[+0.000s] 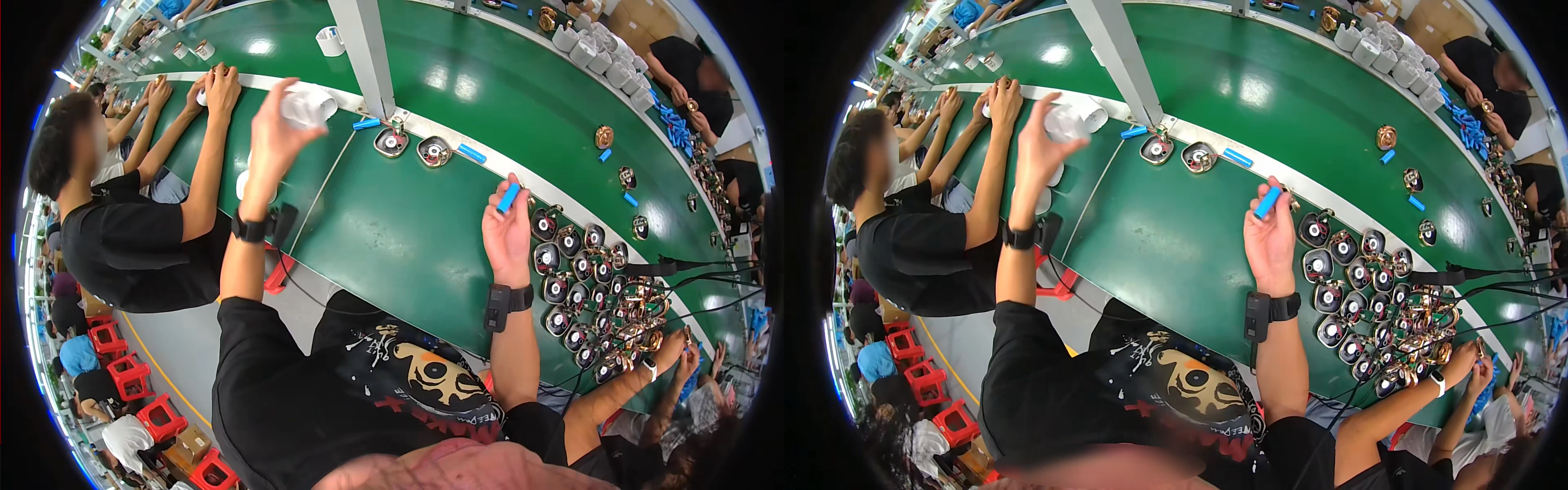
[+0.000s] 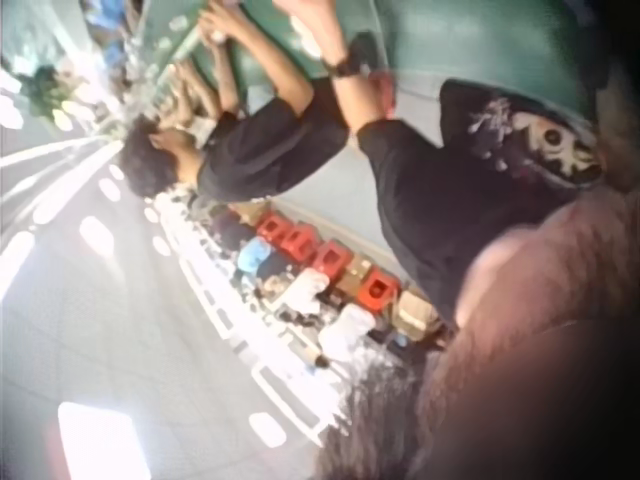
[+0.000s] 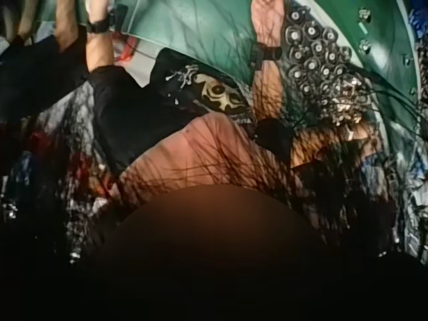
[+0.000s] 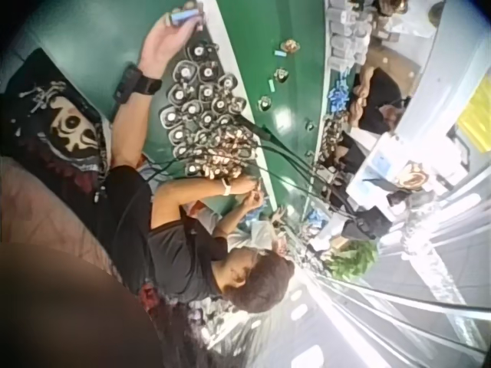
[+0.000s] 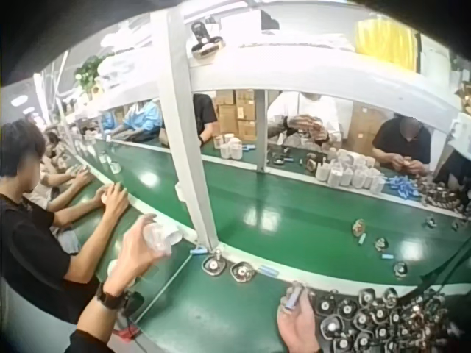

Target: Assembling electronic speaker components by applying glue and fitting parts together on a manual assembly line.

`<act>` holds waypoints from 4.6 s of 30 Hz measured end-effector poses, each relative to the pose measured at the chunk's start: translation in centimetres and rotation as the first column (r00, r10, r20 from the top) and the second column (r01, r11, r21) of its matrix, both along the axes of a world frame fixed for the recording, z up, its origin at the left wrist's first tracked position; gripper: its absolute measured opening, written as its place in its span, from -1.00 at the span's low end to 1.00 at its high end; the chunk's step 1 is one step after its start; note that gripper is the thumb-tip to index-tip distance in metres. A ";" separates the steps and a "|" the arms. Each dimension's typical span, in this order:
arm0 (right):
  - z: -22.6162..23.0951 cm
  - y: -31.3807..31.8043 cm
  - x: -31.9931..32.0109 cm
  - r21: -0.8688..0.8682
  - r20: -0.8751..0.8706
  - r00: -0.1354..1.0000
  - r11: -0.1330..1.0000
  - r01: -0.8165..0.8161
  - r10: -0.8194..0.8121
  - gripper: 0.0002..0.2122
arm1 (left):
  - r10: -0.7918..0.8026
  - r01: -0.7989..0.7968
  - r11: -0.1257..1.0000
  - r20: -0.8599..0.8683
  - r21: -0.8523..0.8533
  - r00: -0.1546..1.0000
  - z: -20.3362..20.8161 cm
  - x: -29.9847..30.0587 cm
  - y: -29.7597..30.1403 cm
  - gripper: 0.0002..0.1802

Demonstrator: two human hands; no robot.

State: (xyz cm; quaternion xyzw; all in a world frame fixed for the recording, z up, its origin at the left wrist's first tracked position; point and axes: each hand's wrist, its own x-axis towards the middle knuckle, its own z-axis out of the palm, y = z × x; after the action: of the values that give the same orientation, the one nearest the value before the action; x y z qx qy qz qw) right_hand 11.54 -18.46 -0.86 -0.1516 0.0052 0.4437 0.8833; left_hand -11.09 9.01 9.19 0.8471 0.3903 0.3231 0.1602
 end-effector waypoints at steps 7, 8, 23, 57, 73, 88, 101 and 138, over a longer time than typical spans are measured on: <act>0.3 0.7 -0.9 -0.266 0.471 0.882 0.949 0.167 -0.024 -0.68 | -0.696 0.702 0.702 0.089 -0.122 0.712 -3.9 6.7 -11.9 -0.10; 0.4 0.7 -1.1 -0.276 0.563 0.827 0.939 0.206 -0.016 -0.68 | -0.706 0.713 0.689 0.100 -0.130 0.701 -4.6 7.5 -12.5 -0.10; 2.3 -0.6 -1.5 0.059 0.970 -0.176 0.541 0.839 0.167 -0.82 | -0.752 0.778 0.595 0.201 -0.202 0.627 -8.3 12.4 -14.1 -0.19; -0.1 1.3 -2.1 -0.426 0.706 0.708 0.792 0.436 -0.011 -0.74 | -0.793 0.824 0.547 0.221 -0.150 0.567 -9.4 12.8 -14.1 -0.10; -0.3 0.6 -1.6 -0.396 0.917 0.244 0.646 0.653 0.316 -0.80 | -0.571 0.577 0.817 -0.162 -0.012 0.805 -0.9 23.2 -4.9 -0.20; -0.6 0.5 -1.1 -0.386 0.918 0.207 0.649 0.656 0.338 -0.89 | -0.595 0.618 0.786 -0.304 -0.027 0.744 -6.7 40.1 -9.4 -0.15; -0.2 1.0 -0.9 -0.351 0.837 0.523 0.571 0.742 -0.164 -0.66 | -0.923 0.907 0.303 0.145 -0.293 0.356 -0.5 26.0 -9.3 -0.57; 0.7 0.6 -2.2 -0.212 -0.200 0.980 0.975 -0.060 0.017 -0.91 | -0.062 -0.166 0.876 -0.446 -0.453 0.893 -2.6 4.5 8.7 -0.16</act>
State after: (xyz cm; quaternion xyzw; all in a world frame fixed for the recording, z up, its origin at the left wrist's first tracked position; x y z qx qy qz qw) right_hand 9.39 -17.88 -0.17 -0.2026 0.1378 0.4705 0.8477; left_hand -6.56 17.71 6.62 0.8207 0.5075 0.0169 0.2619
